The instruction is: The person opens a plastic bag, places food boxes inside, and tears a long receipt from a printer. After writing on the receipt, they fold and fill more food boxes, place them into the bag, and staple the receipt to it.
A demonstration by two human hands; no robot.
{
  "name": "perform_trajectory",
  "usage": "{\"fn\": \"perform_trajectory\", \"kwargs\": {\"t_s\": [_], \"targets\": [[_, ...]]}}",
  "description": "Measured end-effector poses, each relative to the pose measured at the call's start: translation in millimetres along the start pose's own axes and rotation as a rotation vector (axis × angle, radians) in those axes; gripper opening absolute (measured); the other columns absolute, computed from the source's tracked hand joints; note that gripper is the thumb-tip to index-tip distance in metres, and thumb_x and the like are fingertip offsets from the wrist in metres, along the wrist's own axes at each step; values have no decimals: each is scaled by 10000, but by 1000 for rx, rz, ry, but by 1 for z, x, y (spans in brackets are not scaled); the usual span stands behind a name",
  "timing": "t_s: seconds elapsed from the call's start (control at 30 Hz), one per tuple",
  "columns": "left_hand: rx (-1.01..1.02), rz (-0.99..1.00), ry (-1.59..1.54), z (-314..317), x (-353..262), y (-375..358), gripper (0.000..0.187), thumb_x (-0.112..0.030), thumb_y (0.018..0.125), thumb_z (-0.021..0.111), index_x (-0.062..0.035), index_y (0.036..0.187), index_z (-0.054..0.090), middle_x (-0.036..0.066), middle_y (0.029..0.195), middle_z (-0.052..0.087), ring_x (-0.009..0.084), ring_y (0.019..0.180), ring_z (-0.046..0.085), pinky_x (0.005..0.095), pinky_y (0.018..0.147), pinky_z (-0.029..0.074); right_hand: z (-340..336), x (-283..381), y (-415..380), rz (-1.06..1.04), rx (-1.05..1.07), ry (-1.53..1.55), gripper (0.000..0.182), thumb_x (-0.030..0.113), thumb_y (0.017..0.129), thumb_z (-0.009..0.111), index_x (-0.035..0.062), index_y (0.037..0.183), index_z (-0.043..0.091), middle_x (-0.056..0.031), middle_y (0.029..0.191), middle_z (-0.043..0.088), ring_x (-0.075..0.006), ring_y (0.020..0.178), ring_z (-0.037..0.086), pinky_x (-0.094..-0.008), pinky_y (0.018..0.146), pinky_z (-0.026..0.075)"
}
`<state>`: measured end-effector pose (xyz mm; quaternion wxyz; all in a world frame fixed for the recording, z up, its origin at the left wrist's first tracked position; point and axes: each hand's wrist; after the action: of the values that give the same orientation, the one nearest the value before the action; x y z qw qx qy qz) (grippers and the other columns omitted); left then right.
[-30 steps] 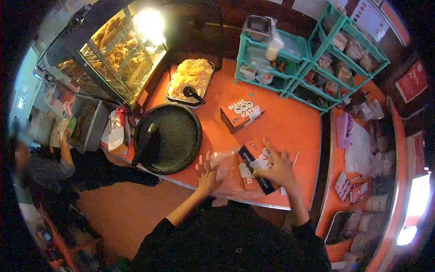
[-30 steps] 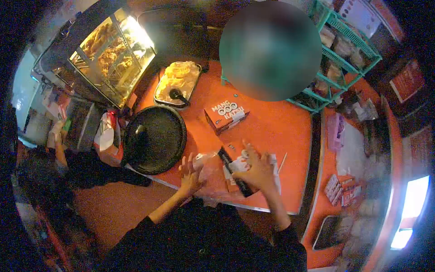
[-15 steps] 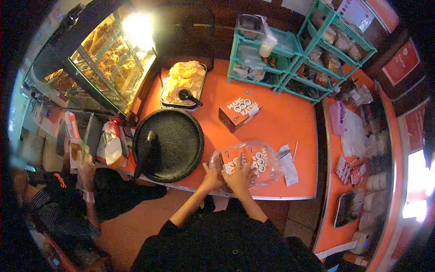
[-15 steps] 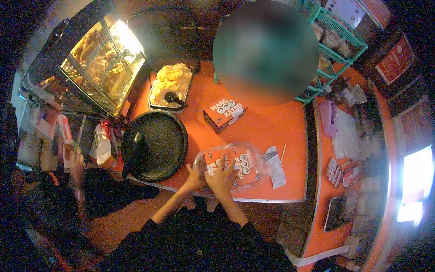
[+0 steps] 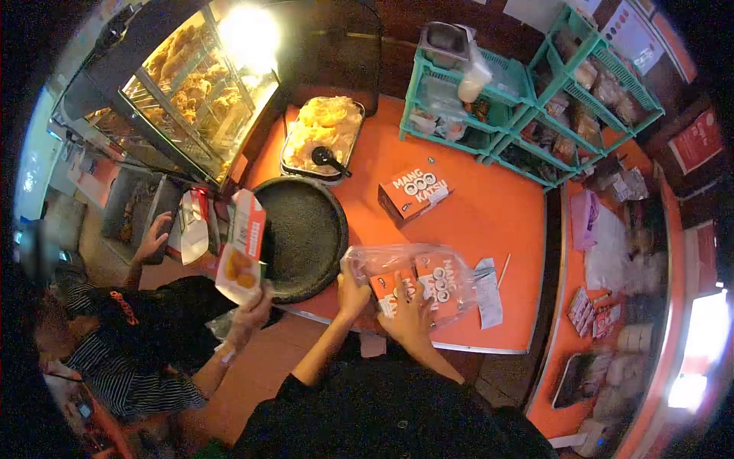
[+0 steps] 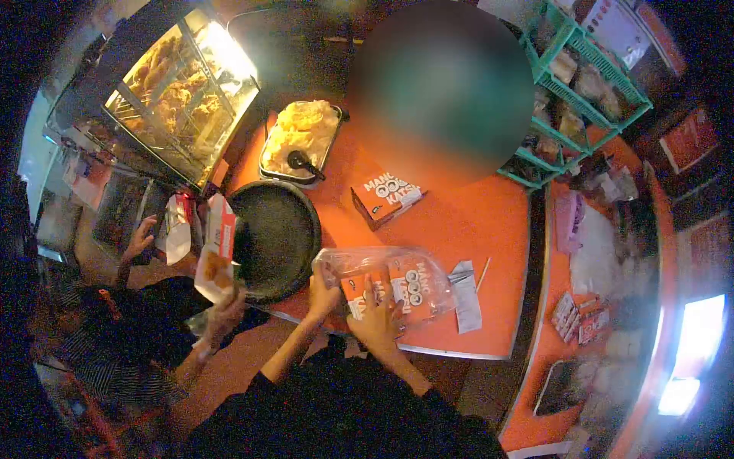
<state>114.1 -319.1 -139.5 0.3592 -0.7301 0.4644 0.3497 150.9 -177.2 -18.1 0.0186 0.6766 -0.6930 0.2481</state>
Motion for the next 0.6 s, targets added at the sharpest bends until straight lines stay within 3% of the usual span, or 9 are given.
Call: {"fn": "perform_trajectory", "kwargs": {"t_s": [0.07,0.13,0.2,0.27,0.33,0.37,0.43,0.53,0.6], "targets": [[35,107,87,-5,1,-5,719,-101,729,619,-191,1392,355,294,1076,451,517,873,581,520,744,497,12,-7,6,8,-40,41,1036,442,690,721,91,1485,156,-225,1423,188,-548,1277,255,-732,995,189],[232,134,288,-28,-24,-31,756,-87,690,674,-175,1381,381,287,1179,434,449,943,558,479,802,503,27,-14,17,15,-82,73,1039,448,696,716,78,1485,149,-220,1449,168,-575,1271,240,-738,982,208],[362,111,341,-44,-27,-53,711,-68,681,680,-178,1343,447,297,1265,336,463,972,552,478,835,501,43,-14,35,-36,-202,149,1004,459,739,681,73,1488,135,-213,1514,87,-617,1257,215,-751,960,222],[446,101,518,-45,-11,-71,483,-87,691,665,-144,1168,607,309,1214,332,490,1010,528,526,837,483,41,-9,42,-79,-257,114,960,476,786,636,63,1489,128,-184,1551,26,-608,1279,181,-748,965,215],[482,206,543,-47,10,-81,586,-134,686,703,-144,1250,545,282,1231,366,475,1032,520,504,852,483,4,16,40,120,31,72,915,491,821,597,35,1477,152,-184,1546,78,-544,1319,187,-727,999,178],[516,305,566,-47,21,-81,702,-180,681,742,-144,1333,483,254,1248,400,459,1054,512,483,867,484,10,15,39,120,30,75,915,491,821,597,35,1477,152,-184,1546,78,-544,1319,187,-727,999,178],[562,266,437,-43,23,-72,667,-229,693,752,-127,1303,502,247,1222,449,459,1084,487,492,901,459,32,10,33,169,24,-6,907,516,816,599,10,1457,205,-208,1513,168,-529,1300,243,-712,983,226],[559,238,212,-39,-6,-65,608,-308,715,764,-107,1245,547,237,1150,541,468,1142,433,508,966,406,41,-33,38,-65,-150,-200,888,551,799,605,4,1422,289,-218,1447,301,-471,1284,314,-664,996,258],[513,239,129,-36,-18,-65,580,-338,725,765,-103,1219,571,236,1103,583,477,1170,405,514,996,379,-41,-23,79,-66,96,-285,840,503,763,630,-3,1377,359,-195,1397,383,-407,1288,341,-611,1025,264]]}}
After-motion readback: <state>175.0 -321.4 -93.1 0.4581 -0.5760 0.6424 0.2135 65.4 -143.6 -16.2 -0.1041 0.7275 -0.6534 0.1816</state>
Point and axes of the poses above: each hand's wrist, its own y-axis towards the middle knuckle, its own z-axis out of the palm, x = y × z
